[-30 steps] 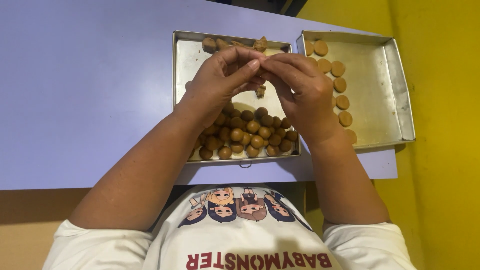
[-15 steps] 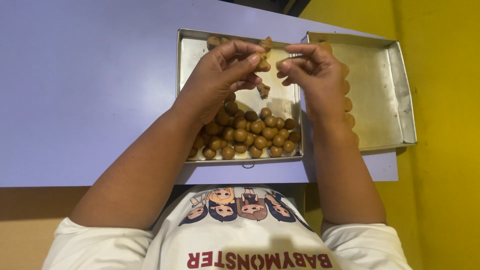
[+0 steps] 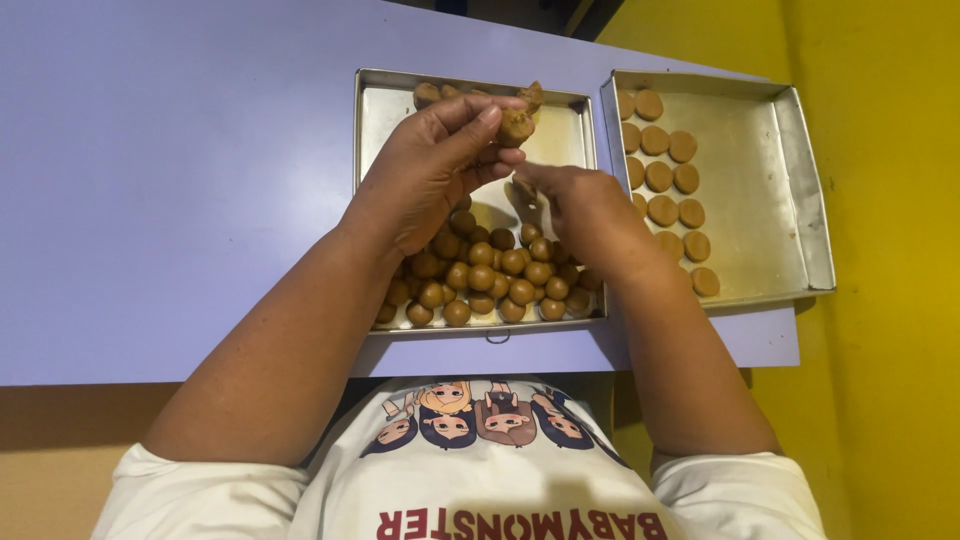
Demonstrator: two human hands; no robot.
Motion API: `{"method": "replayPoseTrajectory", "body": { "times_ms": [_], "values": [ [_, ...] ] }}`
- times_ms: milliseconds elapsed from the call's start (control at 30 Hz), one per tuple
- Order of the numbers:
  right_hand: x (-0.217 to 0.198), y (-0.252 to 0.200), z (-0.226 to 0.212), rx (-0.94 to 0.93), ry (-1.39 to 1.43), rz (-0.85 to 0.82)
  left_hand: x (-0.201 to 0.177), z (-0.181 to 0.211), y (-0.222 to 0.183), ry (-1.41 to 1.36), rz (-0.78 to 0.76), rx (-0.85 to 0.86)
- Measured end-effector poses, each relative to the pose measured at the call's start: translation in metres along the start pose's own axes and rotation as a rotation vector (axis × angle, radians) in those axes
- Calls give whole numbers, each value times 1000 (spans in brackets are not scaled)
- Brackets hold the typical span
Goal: Rolling small pieces of dough into balls and flattening them into cookie shapes on a baking tray.
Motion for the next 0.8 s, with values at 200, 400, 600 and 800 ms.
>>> {"method": "replayPoseTrajectory", "body": {
  "times_ms": [200, 400, 600, 800],
  "values": [
    [-10, -26, 6, -798, 239, 706, 8, 2, -4, 47, -33, -13],
    [-7, -40, -16, -947, 53, 821, 12, -2, -11, 222, -94, -28],
    [9, -63, -29, -1024, 201, 774, 36, 1, -19, -94, -31, 69],
    [23, -70, -38, -963, 132, 528, 37, -13, -36, -495, -275, -4]
  ]
}}
Point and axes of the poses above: each hand's wrist, its own y-axis towards the middle knuckle, its own x-axis out of the palm, z = x × y, the point moved 1 cm from there along y, towards the middle knuckle, and after that the axes turned 3 degrees about -y, right-handed, at the moved point
